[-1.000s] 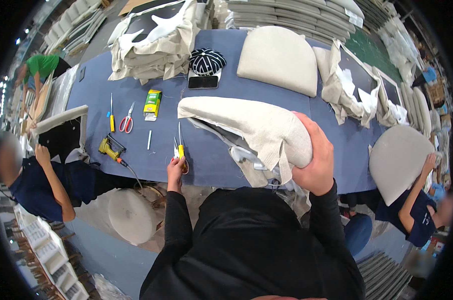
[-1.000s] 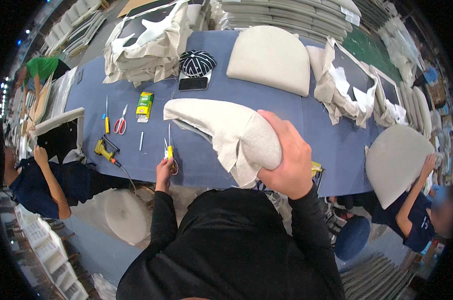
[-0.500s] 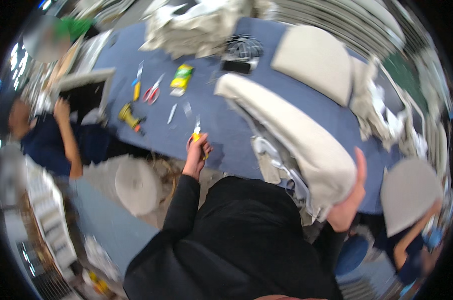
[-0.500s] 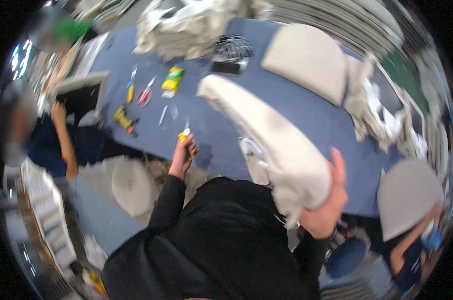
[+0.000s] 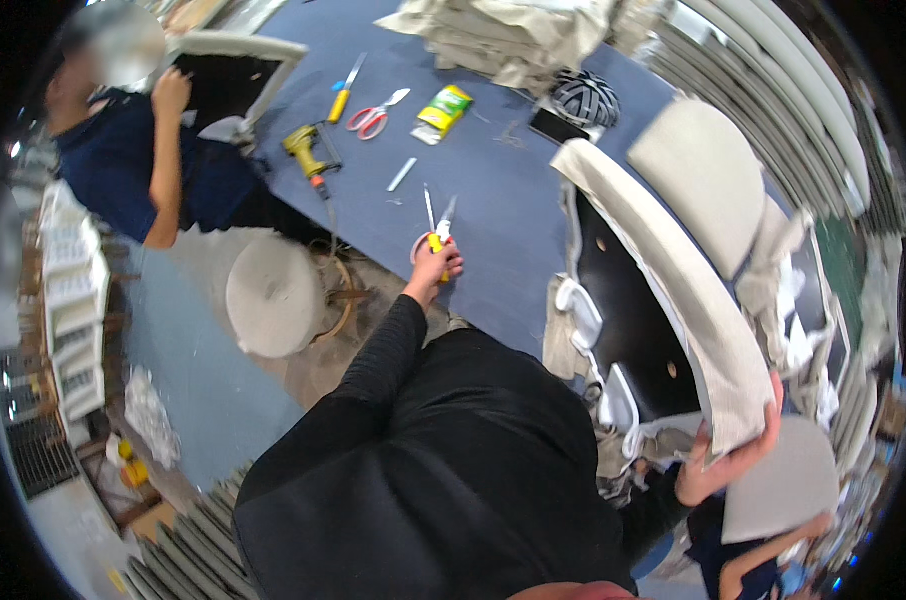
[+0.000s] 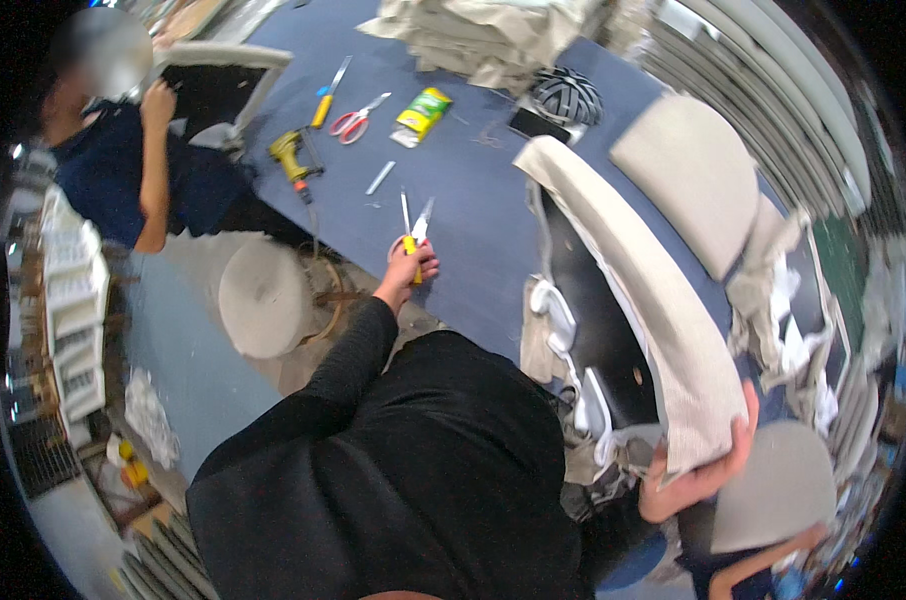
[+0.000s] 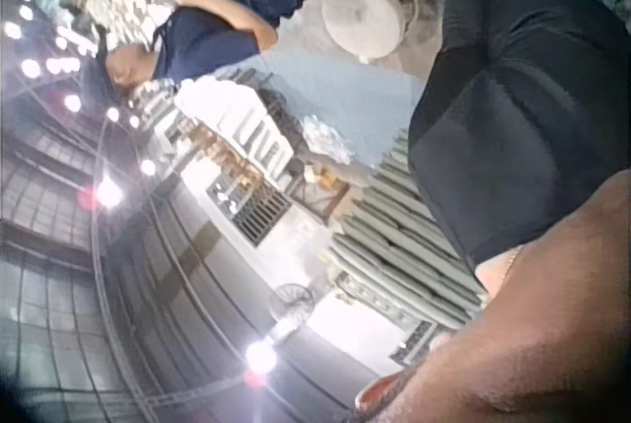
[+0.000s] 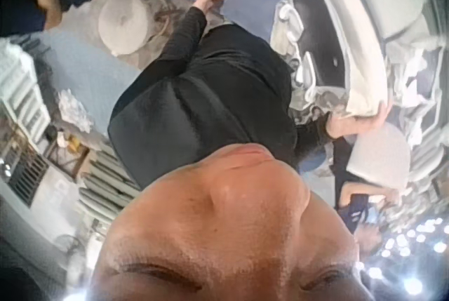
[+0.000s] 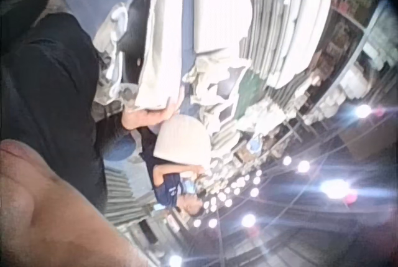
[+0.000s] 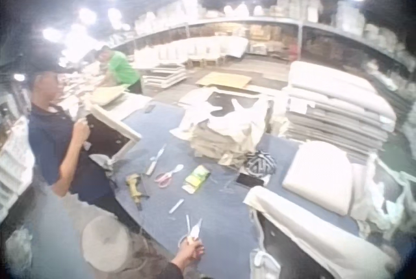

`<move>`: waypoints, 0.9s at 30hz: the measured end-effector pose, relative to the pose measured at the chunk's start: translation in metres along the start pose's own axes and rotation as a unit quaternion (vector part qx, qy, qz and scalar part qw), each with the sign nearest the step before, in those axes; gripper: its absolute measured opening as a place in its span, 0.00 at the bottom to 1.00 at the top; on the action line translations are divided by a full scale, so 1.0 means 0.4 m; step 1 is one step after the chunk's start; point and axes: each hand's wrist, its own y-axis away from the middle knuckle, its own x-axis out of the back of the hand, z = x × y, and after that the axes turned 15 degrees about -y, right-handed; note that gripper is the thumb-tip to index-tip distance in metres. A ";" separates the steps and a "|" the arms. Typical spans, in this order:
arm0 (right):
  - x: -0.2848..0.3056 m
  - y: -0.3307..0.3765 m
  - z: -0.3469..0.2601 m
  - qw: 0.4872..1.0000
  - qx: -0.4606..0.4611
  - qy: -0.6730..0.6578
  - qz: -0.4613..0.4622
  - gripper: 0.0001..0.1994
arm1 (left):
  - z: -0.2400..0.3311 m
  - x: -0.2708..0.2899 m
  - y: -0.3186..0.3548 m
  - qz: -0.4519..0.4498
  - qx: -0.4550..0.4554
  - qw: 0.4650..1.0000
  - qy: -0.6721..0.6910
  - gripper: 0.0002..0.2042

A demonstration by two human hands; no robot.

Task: The person uses a yellow-handled screwdriver to pry and pull fabric off a white upholstered chair component. They repeatedly work on the edges and corners to remove the fabric covering, occasionally using their hands to pull loose sections. The task involves manipulating the fabric and the chair part to separate the materials.

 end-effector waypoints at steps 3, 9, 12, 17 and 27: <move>-0.032 -0.051 0.033 0.999 0.005 0.003 0.032 0.41 | 0.039 -0.025 0.022 0.017 -0.102 0.991 -0.090 0.10; -0.041 -0.197 0.141 0.996 0.000 0.067 0.062 0.38 | 0.162 -0.170 0.119 -0.147 -0.194 0.931 -0.271 0.13; -0.049 -0.264 0.194 0.998 0.020 0.046 0.039 0.37 | 0.148 -0.266 0.149 -0.221 -0.342 0.863 -0.299 0.08; -0.067 -0.325 0.241 0.997 -0.007 0.063 0.036 0.36 | 0.038 -0.370 0.161 -0.285 -0.417 0.739 -0.446 0.09; -0.057 -0.312 0.324 0.993 0.000 0.083 0.079 0.39 | -0.064 -0.567 0.209 -0.105 -0.344 0.791 -0.495 0.34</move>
